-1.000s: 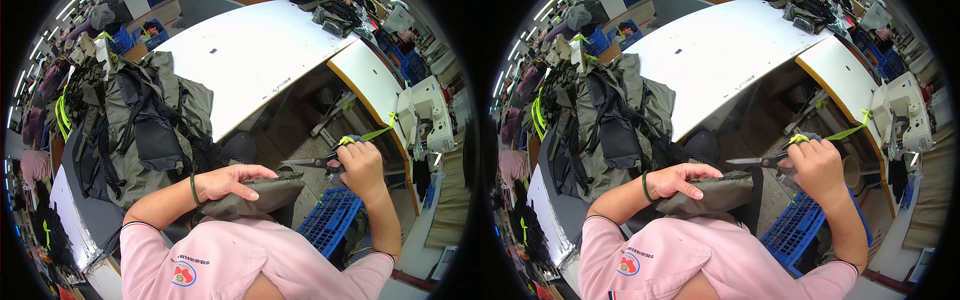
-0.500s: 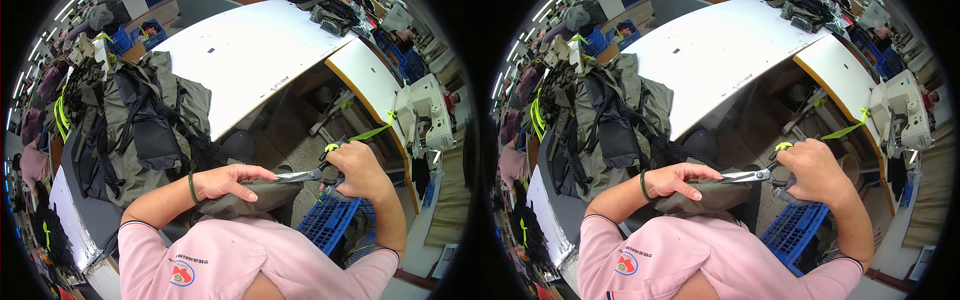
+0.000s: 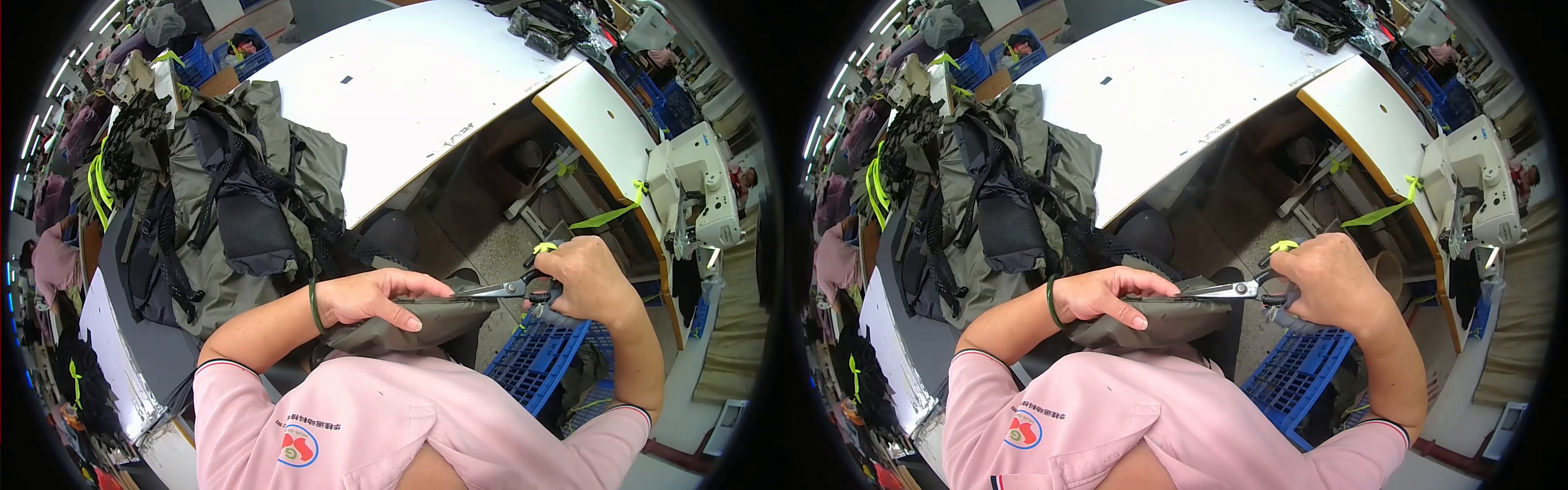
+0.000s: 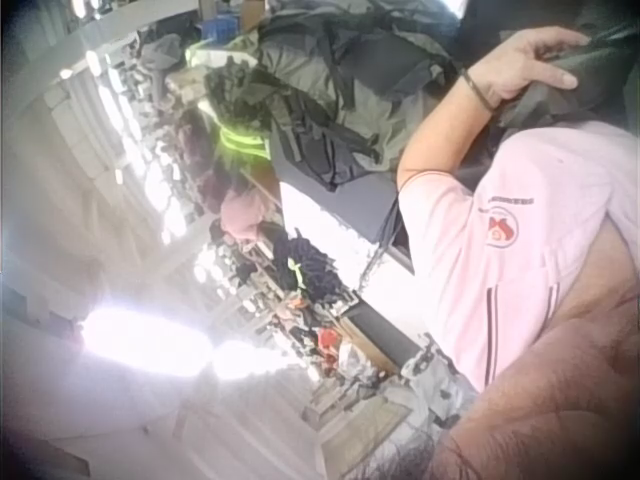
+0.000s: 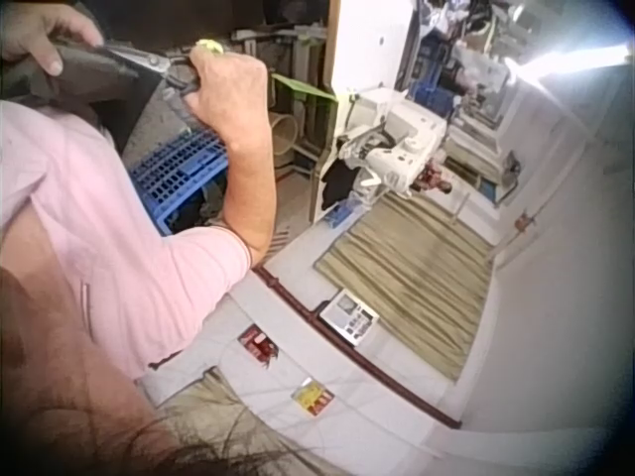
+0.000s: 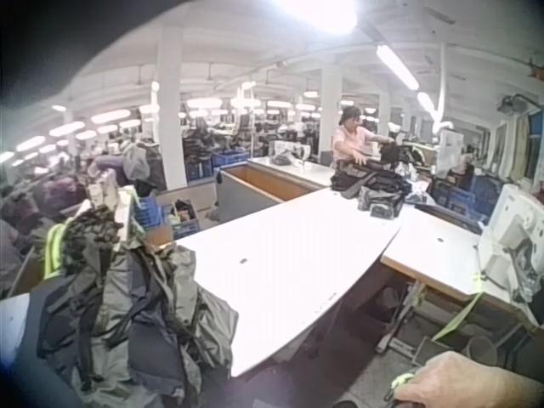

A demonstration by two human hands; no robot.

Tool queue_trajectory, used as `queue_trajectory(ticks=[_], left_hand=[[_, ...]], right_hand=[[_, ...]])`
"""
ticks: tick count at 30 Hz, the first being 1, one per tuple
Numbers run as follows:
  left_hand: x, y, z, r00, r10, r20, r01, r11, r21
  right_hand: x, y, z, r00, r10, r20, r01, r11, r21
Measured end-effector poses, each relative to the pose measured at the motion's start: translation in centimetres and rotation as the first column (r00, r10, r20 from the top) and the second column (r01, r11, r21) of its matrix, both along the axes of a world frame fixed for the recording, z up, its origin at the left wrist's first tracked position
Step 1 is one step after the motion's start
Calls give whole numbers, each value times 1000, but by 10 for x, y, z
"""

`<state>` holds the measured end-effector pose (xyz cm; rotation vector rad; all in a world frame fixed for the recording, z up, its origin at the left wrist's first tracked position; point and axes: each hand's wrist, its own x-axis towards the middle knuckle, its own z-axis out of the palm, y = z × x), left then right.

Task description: Trim excess fabric or loose threads from a green textile product using a large pair of scissors in a garment manufacturing facility.

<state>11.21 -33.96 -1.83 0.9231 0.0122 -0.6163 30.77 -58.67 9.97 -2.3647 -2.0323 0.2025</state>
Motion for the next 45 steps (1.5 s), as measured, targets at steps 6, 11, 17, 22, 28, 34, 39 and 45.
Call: queue_trajectory(ticks=[6, 11, 17, 22, 28, 34, 39, 45], left_hand=[[1, -1, 2, 1000, 5, 18, -4, 1000, -5], [10, -8, 8, 994, 41, 105, -50, 996, 80], [10, -10, -2, 972, 87, 218, -115, 986, 118], [4, -6, -12, 968, 191, 160, -217, 963, 163], [7, -11, -18, 964, 199, 175, -224, 965, 137], [11, -12, -15, 968, 177, 176, -204, 967, 149], [11, -13, -14, 966, 172, 192, -204, 965, 163], [9, -16, -12, 971, 157, 179, -188, 966, 176]], right_hand=[[-2, 0, -8, 988, -87, -127, 101, 989, 110], [-28, 28, -13, 664, -203, -720, 388, 916, 100], [-37, 41, -42, 510, -191, -839, 334, 943, -11], [-29, 36, -44, 521, -252, -816, 353, 934, -63], [-8, 27, -12, 993, 28, -112, -14, 993, 120], [-5, 23, -2, 998, 68, 14, -68, 998, -16], [-10, 25, -1, 998, 53, -20, -54, 996, -65], [-11, 24, -6, 998, 57, -25, -58, 996, -61]])
